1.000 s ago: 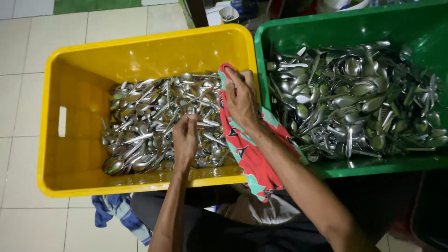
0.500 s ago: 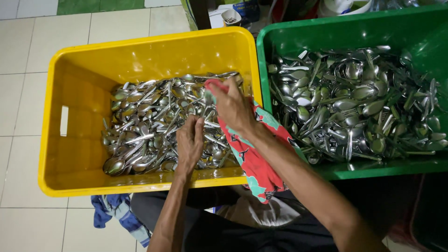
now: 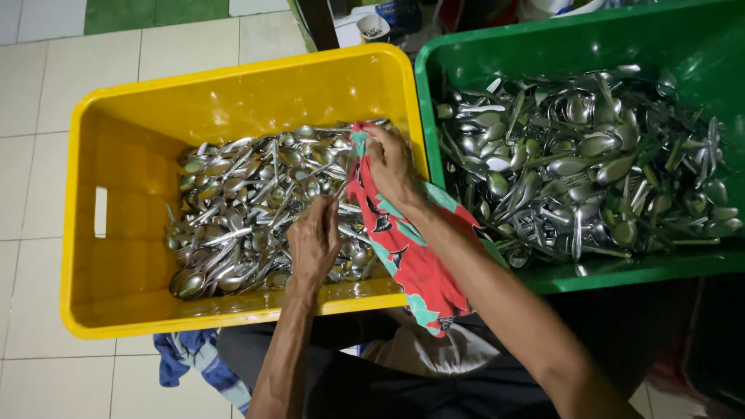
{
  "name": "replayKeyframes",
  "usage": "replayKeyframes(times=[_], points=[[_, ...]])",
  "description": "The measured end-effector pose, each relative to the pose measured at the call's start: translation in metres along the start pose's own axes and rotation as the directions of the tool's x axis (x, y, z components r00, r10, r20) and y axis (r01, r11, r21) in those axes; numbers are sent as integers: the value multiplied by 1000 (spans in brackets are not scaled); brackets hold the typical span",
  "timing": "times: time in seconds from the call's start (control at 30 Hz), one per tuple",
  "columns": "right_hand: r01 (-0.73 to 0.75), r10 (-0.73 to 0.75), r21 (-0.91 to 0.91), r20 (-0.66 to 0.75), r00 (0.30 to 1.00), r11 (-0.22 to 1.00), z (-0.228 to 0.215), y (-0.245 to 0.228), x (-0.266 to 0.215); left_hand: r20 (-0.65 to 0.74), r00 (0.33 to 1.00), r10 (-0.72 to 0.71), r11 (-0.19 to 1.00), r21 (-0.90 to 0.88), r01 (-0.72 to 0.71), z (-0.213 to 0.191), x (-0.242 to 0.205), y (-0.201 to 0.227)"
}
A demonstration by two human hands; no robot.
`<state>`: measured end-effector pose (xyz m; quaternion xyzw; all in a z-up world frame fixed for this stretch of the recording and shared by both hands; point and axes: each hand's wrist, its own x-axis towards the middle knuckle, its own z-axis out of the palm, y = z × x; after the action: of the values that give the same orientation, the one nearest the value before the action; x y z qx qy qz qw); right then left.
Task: Wiping metal spoons with a cloth and moving them from a yellow bin to a green bin.
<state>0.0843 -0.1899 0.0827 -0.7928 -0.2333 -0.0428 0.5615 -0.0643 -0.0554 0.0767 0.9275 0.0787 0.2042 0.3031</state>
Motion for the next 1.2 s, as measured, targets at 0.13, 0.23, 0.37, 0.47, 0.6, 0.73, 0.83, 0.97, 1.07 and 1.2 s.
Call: replayKeyframes(times=[0.13,0.23,0.37,0.47,0.6,0.73,0.83,0.97,1.07,1.2], points=[[-286,270,228,98,958,931,-8,-41,-12,-13,1000,22,986,168,-19,13,2,6],[-424,383,220,203,901,879,16,7,-17,-8,992,129,947,297,-121,23,7,9],[-453,431,198,144,890,869,14,8,-20,32,979,202,900,389,-198,23,3,11],[-485,475,191,96,875,854,7,14,-14,211,977,-18,996,-86,37,-27,10,62],[-535,526,241,105,844,810,-6,-21,-13,505,807,-305,753,-391,529,-58,8,82],[-389,313,352,253,915,851,-14,-44,-17,276,875,-397,727,-488,483,-53,23,60],[-337,177,338,424,888,879,-9,-31,-24,280,897,-341,697,-565,442,-41,49,56],[-367,163,287,547,821,885,-12,-36,-24,354,920,-171,683,-631,369,-6,68,25],[-456,197,326,592,782,828,-2,-29,-19,400,893,-208,613,-658,437,14,70,-2],[-540,297,237,628,720,808,4,-33,-15,349,925,-149,535,-758,372,7,72,0]])
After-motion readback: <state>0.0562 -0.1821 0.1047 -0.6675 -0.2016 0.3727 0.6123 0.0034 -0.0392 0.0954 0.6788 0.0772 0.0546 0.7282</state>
